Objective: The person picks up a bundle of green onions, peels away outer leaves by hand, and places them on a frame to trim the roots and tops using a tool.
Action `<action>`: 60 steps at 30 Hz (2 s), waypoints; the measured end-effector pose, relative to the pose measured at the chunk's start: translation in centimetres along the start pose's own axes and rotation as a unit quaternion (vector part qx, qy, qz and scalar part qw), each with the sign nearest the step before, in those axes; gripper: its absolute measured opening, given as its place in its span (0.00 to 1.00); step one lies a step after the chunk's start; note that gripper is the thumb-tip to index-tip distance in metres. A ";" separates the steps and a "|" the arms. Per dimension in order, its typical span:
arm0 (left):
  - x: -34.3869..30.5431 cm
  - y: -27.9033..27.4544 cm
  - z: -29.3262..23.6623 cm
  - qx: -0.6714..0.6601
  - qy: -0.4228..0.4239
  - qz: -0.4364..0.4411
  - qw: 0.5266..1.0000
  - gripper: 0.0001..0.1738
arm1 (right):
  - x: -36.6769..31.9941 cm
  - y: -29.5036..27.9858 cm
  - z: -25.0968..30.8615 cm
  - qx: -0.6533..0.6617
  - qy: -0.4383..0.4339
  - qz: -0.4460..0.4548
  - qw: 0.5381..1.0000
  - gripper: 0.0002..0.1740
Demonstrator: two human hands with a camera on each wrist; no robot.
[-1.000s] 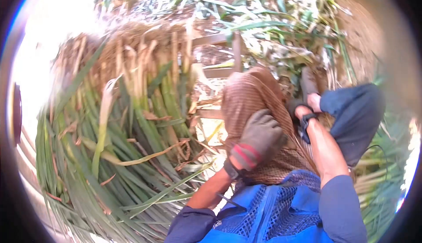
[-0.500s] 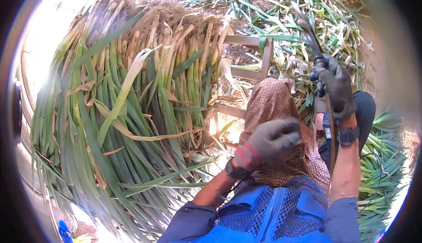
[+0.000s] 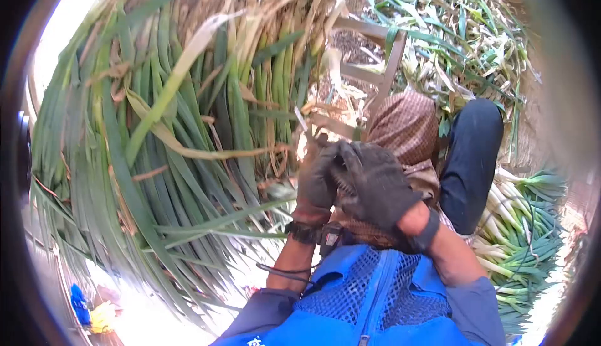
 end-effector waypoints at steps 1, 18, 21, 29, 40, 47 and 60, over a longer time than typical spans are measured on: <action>-0.4 0.0 1.5 0.041 -0.067 0.026 0.997 0.23 | 0.7 2.0 -1.0 0.046 0.037 0.055 0.997 0.51; -13.1 -15.9 -2.6 0.686 0.037 -0.266 0.676 0.58 | 1.6 -1.8 -6.0 0.305 0.082 0.062 0.947 0.37; -9.4 -21.9 2.1 0.797 -0.133 -0.219 0.547 0.57 | 1.6 -1.9 -6.7 0.332 0.061 0.068 0.939 0.34; -1.5 -25.1 0.9 0.883 -0.035 0.114 0.454 0.42 | 0.8 -2.3 -7.6 0.362 0.026 0.091 0.927 0.35; -7.2 -19.6 2.7 0.816 -0.228 0.059 0.528 0.31 | 1.7 -2.8 -9.9 0.354 0.060 0.159 0.920 0.40; -13.2 -13.9 4.0 0.805 -0.245 0.064 0.536 0.26 | 1.1 -1.3 -9.0 0.252 0.059 0.132 0.957 0.40; -3.3 -2.1 -4.6 0.536 -0.063 0.097 0.836 0.20 | 5.3 -0.9 -8.6 0.124 0.097 0.127 0.979 0.32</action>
Point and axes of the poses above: each hand's wrist, its own x-axis towards the middle knuckle, its own y-axis out of the palm, z = x × y, the point moved 8 cm from there along x, towards the middle knuckle, and after that the axes turned 15 degrees about y, right-handed, at the moved point
